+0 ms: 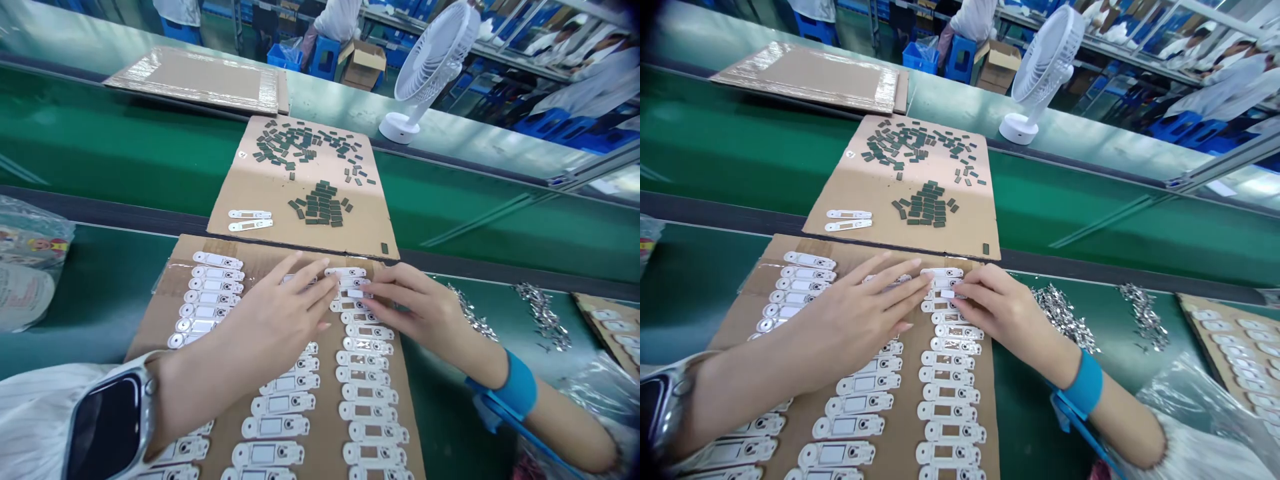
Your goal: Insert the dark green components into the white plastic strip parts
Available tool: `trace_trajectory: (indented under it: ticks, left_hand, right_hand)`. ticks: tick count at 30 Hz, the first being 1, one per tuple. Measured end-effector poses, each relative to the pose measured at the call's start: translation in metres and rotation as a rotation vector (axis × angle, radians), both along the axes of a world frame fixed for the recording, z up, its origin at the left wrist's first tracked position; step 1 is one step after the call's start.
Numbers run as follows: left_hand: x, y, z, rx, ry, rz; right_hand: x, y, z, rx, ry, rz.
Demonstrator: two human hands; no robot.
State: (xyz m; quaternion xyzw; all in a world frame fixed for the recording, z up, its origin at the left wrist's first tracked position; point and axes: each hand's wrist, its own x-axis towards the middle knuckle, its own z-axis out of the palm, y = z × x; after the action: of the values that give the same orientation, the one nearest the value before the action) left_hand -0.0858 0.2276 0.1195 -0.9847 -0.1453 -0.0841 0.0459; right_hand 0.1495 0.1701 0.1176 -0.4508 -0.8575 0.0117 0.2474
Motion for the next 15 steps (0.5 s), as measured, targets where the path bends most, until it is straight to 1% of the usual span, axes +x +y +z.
trace_trajectory:
  ticks: [6,15]
  left_hand:
    - [-0.0020,-0.0006,-0.0034,-0.101,0.080,0.019]
    - [-0.0010,-0.0009,-0.0054,-0.091,0.075,0.012]
  right_hand:
    - [-0.0039,0.0012,-0.0025,0.019,-0.030,-0.002]
    - [-0.0056,0.0016,-0.0077,0.072,-0.129,-0.026]
